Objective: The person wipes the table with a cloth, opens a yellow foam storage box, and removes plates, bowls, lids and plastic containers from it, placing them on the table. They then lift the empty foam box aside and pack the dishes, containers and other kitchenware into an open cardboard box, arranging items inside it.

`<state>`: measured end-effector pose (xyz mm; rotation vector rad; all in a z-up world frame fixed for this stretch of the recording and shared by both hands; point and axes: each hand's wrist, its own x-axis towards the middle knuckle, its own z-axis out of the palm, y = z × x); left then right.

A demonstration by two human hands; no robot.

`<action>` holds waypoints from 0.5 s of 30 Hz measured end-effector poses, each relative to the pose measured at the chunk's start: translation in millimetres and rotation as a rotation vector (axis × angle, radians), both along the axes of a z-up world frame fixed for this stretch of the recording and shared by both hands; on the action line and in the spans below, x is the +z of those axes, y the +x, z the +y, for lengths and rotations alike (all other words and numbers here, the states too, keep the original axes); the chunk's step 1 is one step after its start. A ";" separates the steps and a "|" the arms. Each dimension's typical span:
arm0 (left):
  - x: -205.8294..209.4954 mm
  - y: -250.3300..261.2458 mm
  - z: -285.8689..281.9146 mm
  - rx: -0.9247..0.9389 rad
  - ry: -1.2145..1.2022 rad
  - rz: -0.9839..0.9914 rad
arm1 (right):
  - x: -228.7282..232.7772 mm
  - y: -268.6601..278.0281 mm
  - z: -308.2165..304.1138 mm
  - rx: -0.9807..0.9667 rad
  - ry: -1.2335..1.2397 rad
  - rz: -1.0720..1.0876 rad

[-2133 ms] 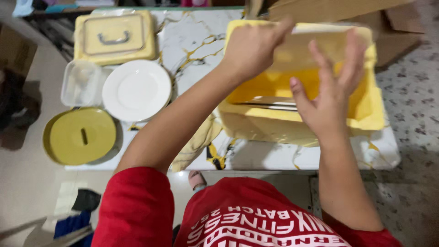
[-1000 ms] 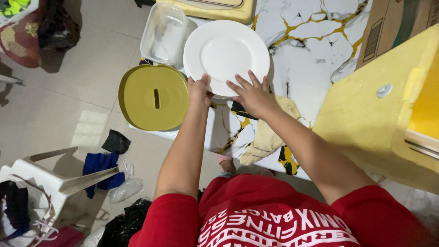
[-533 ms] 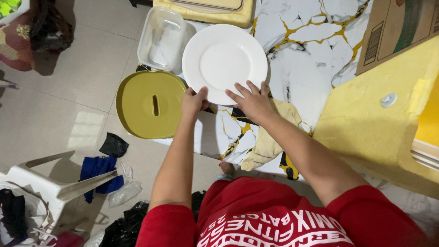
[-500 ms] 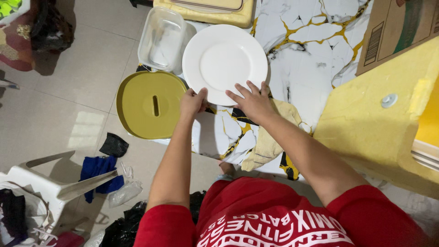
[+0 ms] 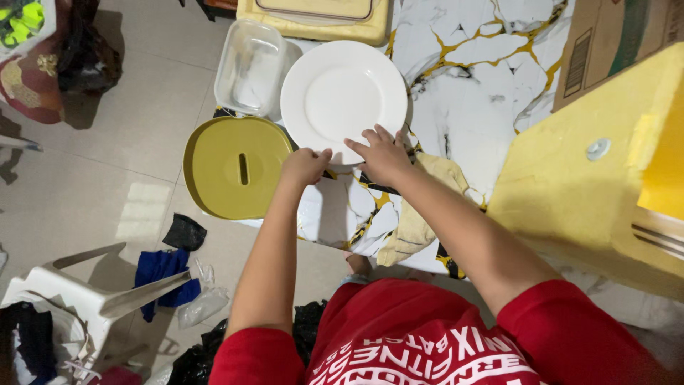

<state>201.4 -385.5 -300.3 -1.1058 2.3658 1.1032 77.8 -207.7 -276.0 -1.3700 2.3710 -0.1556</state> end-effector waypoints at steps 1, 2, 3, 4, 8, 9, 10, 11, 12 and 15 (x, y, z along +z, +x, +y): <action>13.8 -6.4 8.5 -0.006 -0.023 0.040 | 9.5 0.7 0.8 -0.031 -0.021 -0.041; 29.0 -10.9 19.4 0.025 -0.035 0.142 | 21.2 2.7 4.5 -0.044 -0.101 -0.031; 44.5 -14.7 32.9 0.053 -0.045 0.246 | 34.6 5.7 11.8 -0.060 -0.180 -0.018; 61.0 -18.8 47.6 0.080 -0.054 0.349 | 50.4 8.5 21.1 -0.076 -0.259 -0.004; 134.1 -44.1 107.5 0.109 0.225 0.816 | 133.5 8.3 79.6 -0.088 -0.431 0.210; 152.8 -52.2 121.6 0.070 0.241 0.879 | 156.0 6.0 98.8 -0.103 -0.421 0.301; 170.6 -59.9 137.1 0.031 0.259 0.942 | 178.3 3.2 121.2 -0.106 -0.468 0.361; 187.2 -68.1 154.5 -0.024 0.272 1.006 | 199.5 0.0 145.2 -0.109 -0.516 0.424; 202.3 -76.7 174.4 -0.079 0.285 1.071 | 218.5 -1.9 170.1 -0.132 -0.560 0.425; 238.0 -103.1 235.9 -0.344 0.250 1.216 | 259.6 -7.7 244.3 -0.211 -0.652 0.462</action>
